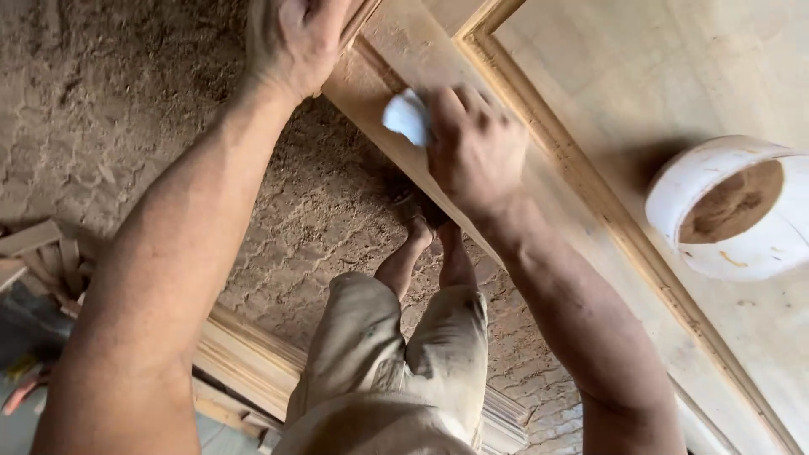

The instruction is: Sanding and refining the details of a wooden panel using sandpaper and a chisel.

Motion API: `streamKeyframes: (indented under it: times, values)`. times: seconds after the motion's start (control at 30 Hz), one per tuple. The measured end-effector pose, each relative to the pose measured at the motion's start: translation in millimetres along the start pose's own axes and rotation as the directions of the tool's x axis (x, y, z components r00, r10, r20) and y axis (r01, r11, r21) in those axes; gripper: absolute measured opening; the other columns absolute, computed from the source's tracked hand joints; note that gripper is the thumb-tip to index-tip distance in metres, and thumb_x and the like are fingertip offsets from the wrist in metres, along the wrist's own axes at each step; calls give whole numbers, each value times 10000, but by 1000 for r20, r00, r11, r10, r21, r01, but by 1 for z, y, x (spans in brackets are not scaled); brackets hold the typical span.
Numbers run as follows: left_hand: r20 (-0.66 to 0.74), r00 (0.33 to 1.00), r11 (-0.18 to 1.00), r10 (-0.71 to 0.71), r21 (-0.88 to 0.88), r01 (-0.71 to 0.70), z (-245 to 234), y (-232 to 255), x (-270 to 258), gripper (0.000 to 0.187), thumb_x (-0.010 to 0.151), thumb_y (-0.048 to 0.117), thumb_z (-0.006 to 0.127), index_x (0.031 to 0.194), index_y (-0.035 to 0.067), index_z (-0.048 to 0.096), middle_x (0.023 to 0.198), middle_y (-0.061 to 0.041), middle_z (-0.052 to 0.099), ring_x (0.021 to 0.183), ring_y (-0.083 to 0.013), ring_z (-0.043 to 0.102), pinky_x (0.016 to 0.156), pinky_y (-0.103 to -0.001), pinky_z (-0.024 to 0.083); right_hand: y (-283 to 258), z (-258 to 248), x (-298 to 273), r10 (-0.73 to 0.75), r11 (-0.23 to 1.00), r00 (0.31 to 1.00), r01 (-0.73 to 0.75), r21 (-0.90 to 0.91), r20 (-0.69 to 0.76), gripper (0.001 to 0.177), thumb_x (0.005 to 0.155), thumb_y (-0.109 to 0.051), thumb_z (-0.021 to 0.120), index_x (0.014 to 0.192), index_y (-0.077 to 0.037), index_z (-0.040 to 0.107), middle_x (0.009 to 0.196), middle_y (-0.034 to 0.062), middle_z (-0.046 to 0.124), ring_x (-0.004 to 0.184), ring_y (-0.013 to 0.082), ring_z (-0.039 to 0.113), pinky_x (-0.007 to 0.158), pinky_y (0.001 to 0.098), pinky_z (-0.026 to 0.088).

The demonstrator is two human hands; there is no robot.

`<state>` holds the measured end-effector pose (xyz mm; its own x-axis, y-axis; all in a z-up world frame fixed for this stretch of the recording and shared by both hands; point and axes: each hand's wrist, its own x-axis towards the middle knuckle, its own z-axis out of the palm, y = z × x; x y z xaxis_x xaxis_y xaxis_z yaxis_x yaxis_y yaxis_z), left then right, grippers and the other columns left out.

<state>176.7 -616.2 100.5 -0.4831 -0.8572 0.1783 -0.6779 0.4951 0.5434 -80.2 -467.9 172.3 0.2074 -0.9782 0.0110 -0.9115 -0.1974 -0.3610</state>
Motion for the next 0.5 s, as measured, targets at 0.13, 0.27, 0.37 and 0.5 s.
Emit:
streamKeyframes:
  times: [0.13,0.27,0.37,0.5]
  values:
    - [68,957,923,-281,-255,289,-7,15,4,689,1064,765,310,972,125,549,861,-29,609,816,-136,686,734,-369,598,11,-35,-53,44,981,999,-40,188,-17,118,1007,-74,688,1123,-97,699,1038,56,721,826,204,683,645,361,562]
    - [29,958,926,-286,-249,284,-1,19,1,735,1001,788,219,960,124,531,735,-24,469,585,-161,453,505,-403,460,7,-23,-21,-78,982,993,91,165,-84,320,816,-3,698,1130,-65,685,1005,95,693,834,246,690,649,383,562]
    - [-151,988,980,-19,-199,-12,16,4,3,622,1124,645,205,1031,136,550,888,72,559,783,-41,583,601,-297,521,-21,2,41,-96,984,988,112,139,-119,311,899,17,695,1188,-97,704,1029,81,701,851,229,705,626,346,559]
    - [107,945,938,-310,-129,322,7,17,2,663,1081,751,292,943,152,542,669,9,452,570,-55,462,504,-282,434,-5,-7,12,34,994,997,-41,106,66,148,973,-28,731,1117,-58,712,971,89,717,706,211,667,501,366,506]
